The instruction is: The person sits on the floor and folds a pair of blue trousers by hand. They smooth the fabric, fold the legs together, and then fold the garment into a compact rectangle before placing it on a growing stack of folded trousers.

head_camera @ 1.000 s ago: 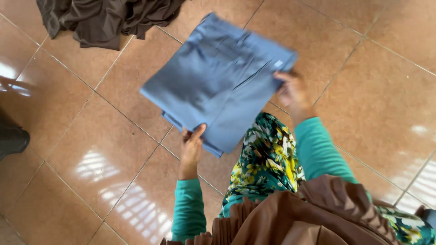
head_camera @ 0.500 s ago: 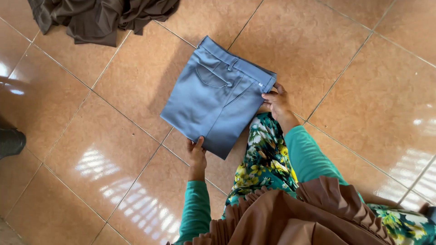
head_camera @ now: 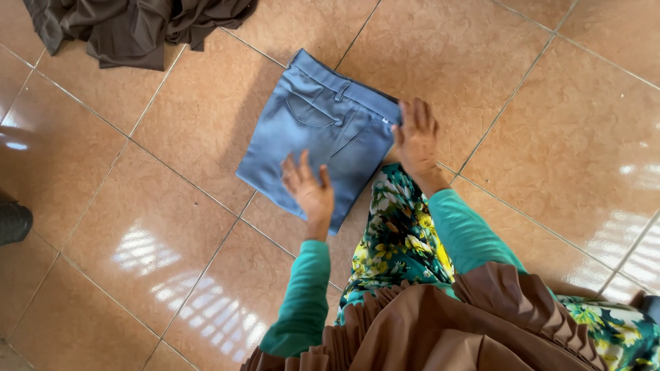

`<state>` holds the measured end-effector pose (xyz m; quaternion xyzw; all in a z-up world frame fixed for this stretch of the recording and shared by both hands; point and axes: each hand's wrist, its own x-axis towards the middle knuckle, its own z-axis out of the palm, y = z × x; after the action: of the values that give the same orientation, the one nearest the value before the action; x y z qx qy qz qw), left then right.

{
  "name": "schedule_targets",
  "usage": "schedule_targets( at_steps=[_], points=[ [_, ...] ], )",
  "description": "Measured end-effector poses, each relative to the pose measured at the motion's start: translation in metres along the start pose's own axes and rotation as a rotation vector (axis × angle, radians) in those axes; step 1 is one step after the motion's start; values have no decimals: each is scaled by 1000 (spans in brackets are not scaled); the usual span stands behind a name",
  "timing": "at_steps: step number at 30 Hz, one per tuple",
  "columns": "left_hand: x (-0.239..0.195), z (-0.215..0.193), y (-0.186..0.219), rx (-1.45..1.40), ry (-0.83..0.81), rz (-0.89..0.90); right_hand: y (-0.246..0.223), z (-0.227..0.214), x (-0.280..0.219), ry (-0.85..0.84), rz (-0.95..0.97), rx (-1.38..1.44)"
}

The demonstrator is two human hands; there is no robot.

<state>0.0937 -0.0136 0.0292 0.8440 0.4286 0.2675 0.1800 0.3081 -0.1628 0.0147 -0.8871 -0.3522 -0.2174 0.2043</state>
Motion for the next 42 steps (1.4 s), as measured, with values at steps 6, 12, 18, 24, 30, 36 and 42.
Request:
schedule_targets(
  at_steps=[6,12,18,24,30,36,42],
  points=[
    [-4,52,54,152,-89,340,-33,-3,-17,-81,-208,-58],
    [-7,69,69,131,-56,390,-13,3,-23,-90,-156,-71],
    [-27,90,130,49,-109,502,41,-30,-43,-156,21,-91],
    [-61,124,175,178,-261,657,88,-62,-86,-398,282,-64],
    [-96,149,202,243,-341,743,125,-84,-114,-488,449,-79],
    [-143,164,238,197,-545,825,167,-107,-158,-574,593,-126],
    [-189,178,264,141,-721,887,202,-131,-205,-590,738,-136]
  ],
)
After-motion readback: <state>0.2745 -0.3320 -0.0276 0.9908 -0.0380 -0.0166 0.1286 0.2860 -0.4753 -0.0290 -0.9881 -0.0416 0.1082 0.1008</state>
